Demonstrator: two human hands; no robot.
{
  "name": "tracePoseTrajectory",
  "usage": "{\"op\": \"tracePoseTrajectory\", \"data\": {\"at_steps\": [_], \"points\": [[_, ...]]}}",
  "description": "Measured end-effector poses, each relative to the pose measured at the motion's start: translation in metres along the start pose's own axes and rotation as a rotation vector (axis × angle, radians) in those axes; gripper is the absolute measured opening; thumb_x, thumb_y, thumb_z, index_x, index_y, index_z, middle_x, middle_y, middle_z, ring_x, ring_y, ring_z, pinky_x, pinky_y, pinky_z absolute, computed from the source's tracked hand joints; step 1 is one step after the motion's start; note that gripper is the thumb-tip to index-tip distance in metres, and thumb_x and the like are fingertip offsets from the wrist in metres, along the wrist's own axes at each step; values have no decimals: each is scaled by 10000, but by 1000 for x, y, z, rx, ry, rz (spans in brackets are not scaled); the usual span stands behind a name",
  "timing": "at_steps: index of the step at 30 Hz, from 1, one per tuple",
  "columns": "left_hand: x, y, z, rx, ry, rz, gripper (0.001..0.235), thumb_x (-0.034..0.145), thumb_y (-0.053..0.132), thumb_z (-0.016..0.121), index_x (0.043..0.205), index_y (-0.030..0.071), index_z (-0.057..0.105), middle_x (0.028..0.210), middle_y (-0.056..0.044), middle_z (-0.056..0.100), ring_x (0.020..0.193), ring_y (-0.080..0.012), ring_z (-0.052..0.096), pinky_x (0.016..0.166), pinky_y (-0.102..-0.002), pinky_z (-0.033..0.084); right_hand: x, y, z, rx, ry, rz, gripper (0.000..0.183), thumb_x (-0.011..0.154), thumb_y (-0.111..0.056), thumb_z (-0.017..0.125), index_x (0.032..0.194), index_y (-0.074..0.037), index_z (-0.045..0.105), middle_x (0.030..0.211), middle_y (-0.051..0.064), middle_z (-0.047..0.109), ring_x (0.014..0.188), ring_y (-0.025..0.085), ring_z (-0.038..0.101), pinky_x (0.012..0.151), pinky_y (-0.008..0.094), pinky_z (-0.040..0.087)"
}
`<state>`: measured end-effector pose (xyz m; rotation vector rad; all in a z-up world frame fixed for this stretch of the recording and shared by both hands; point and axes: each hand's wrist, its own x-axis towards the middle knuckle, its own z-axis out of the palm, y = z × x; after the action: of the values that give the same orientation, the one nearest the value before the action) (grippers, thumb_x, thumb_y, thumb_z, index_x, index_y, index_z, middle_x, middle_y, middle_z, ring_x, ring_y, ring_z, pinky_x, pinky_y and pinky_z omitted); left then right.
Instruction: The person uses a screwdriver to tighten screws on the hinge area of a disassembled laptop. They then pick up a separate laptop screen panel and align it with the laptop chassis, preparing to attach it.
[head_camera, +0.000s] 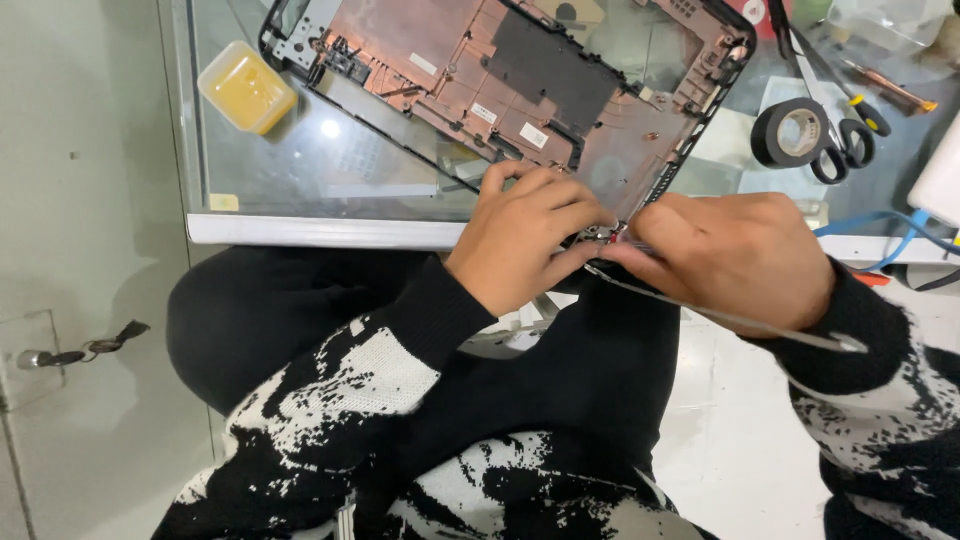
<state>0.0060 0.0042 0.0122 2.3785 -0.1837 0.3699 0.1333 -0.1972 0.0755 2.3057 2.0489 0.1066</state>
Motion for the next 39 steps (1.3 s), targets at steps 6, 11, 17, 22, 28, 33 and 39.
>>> {"op": "tracePoseTrajectory", "data": {"at_steps": [6, 11, 17, 22, 28, 33, 39], "points": [[5, -2, 6, 0, 73, 102, 113, 977, 259, 737, 923, 180, 678, 931, 74, 680, 972, -183, 621, 1000, -399, 324, 5, -7, -13, 234, 57, 49, 351, 1056, -383, 638, 1062, -36, 588, 843, 94, 627, 657, 303, 621, 493, 440, 444], [5, 2, 2, 61, 62, 141, 87, 990, 228, 741, 960, 163, 692, 934, 63, 686, 982, -190, 618, 1010, -397, 330, 6, 5, -32, 581, 100, -106, 227, 1022, -106, 586, 1190, 45, 560, 1144, 206, 573, 999, 353, 609, 841, 439, 500], [5, 0, 7, 33, 33, 113, 69, 981, 253, 742, 1011, 195, 721, 991, 79, 719, 1031, -183, 617, 1009, -397, 315, -7, 11, -16, 394, -3, 55, 249, 1044, -360, 563, 1075, -116, 602, 996, 56, 587, 824, 258, 632, 682, 393, 506], [5, -2, 10, 16, 3, 55, 128, 958, 336, 741, 956, 211, 714, 960, 95, 717, 1035, -178, 618, 1005, -406, 315, 4, 10, -5, 0, 159, 20, 604, 1078, -682, 561, 775, -164, 498, 675, 1, 476, 539, 212, 522, 483, 350, 402], [4, -6, 9, 68, -11, 90, 148, 939, 294, 775, 945, 166, 701, 928, 31, 688, 1057, -224, 591, 1020, -451, 327, 11, 25, -34, 264, -56, -119, 510, 975, -490, 623, 1300, -98, 597, 1086, 85, 640, 892, 296, 659, 742, 437, 538], [4, -7, 11, 87, -19, 117, 87, 927, 268, 798, 960, 203, 751, 905, 74, 712, 992, -195, 590, 1024, -456, 334, 7, 32, -41, 330, -227, -178, 395, 985, -319, 591, 1327, -121, 584, 1086, 137, 608, 820, 323, 637, 695, 483, 542], [-1, -10, 10, -31, -67, 77, 238, 973, 301, 737, 1195, 217, 758, 996, 81, 778, 1018, -182, 622, 1046, -442, 308, 6, 26, -27, -47, -128, -103, 494, 1107, -579, 531, 768, -219, 547, 668, -24, 506, 591, 213, 543, 631, 357, 443]]}}
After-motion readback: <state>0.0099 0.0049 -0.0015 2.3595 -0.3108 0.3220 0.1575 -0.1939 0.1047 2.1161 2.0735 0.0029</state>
